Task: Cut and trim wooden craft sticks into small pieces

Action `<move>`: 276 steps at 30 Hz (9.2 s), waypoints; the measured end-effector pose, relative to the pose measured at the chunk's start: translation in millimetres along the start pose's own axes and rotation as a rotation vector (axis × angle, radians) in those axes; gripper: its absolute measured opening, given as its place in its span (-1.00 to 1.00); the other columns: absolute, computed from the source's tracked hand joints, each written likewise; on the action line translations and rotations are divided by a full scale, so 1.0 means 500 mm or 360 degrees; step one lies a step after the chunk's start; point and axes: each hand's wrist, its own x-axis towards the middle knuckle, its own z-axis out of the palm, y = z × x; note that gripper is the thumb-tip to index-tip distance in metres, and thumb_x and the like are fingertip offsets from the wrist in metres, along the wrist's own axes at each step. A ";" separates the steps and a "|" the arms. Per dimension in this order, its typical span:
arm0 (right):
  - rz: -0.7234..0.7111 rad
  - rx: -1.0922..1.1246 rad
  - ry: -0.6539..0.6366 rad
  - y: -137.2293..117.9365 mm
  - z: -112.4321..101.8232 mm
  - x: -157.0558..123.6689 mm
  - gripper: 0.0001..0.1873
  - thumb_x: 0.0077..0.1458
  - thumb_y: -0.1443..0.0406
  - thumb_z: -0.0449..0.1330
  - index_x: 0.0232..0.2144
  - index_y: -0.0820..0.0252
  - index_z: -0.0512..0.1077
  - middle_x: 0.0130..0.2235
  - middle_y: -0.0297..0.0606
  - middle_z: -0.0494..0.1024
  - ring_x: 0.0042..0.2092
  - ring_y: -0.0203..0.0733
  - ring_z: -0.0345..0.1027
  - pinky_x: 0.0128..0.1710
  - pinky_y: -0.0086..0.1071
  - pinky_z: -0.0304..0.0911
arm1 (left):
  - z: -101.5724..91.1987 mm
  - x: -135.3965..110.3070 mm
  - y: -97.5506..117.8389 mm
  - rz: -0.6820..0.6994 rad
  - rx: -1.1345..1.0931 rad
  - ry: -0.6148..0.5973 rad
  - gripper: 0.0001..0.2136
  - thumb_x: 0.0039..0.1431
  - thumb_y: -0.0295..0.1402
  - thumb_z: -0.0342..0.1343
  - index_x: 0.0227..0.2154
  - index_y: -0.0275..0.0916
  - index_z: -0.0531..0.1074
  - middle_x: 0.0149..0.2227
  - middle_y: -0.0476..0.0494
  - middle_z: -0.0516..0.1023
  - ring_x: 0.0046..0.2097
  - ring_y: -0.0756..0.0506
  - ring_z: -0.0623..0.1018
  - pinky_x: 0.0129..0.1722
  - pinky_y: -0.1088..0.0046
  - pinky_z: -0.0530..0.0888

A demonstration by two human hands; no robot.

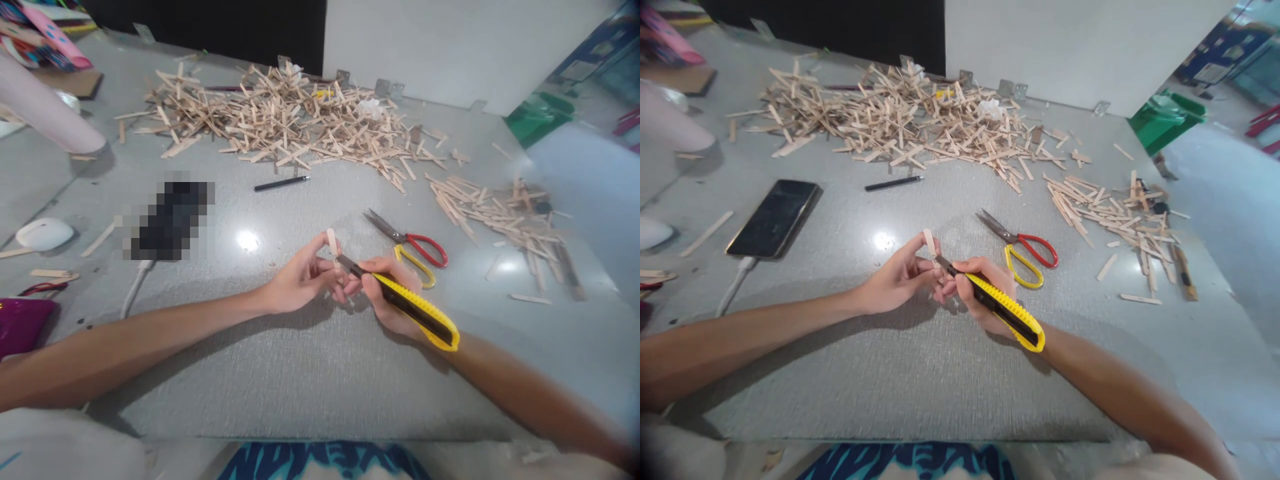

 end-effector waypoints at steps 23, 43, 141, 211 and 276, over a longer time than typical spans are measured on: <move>0.0355 0.0305 -0.0030 0.003 0.004 0.001 -0.89 0.44 0.22 0.32 -0.07 0.10 0.51 -0.34 -0.34 0.74 -0.37 -0.24 0.67 -0.35 -0.39 0.58 | -0.003 0.011 0.002 -0.0074 -0.0061 0.0071 -0.67 0.50 -0.19 0.27 0.03 -0.12 0.21 -0.30 -0.04 0.73 -0.36 -0.10 0.79 -0.48 0.57 0.61; 0.0619 0.0683 -0.0123 0.007 -0.004 0.018 -0.65 0.42 -0.04 0.32 -0.18 0.09 0.48 -0.39 -0.29 0.73 -0.44 -0.17 0.63 -0.42 -0.28 0.57 | -0.011 0.012 0.011 -0.0153 -0.0101 -0.0015 -0.64 0.47 -0.17 0.32 -0.03 -0.13 0.20 -0.27 -0.06 0.73 -0.37 -0.11 0.78 -0.48 0.57 0.58; 0.0660 0.0456 0.0193 0.023 -0.018 0.022 -0.70 0.36 0.02 0.36 -0.24 0.11 0.56 -0.41 -0.33 0.70 -0.54 -0.24 0.55 -0.49 -0.33 0.52 | -0.007 0.005 -0.001 -0.0086 0.0309 0.0253 -0.71 0.61 -0.11 0.04 0.09 -0.24 0.40 -0.27 -0.10 0.64 -0.44 0.01 0.66 -0.47 0.56 0.53; 0.0441 -0.0176 -0.0083 -0.023 -0.036 0.010 -0.85 0.40 0.21 0.29 -0.07 0.10 0.63 -0.46 -0.37 0.63 -0.39 -0.14 0.62 -0.37 -0.27 0.48 | 0.008 -0.006 0.001 -0.0120 0.0638 0.0546 -0.73 0.45 -0.13 0.29 -0.05 -0.24 0.66 -0.32 -0.15 0.77 -0.41 -0.08 0.74 -0.65 0.60 0.40; 0.0405 -0.0068 -0.0170 -0.017 -0.038 0.015 -0.80 0.49 0.13 0.25 -0.06 0.06 0.63 -0.46 -0.41 0.63 -0.42 -0.27 0.57 -0.40 -0.42 0.47 | -0.001 -0.004 -0.008 -0.0131 0.0674 0.0491 -0.73 0.47 -0.12 0.26 -0.06 -0.24 0.64 -0.36 -0.14 0.74 -0.44 -0.04 0.67 -0.61 0.61 0.40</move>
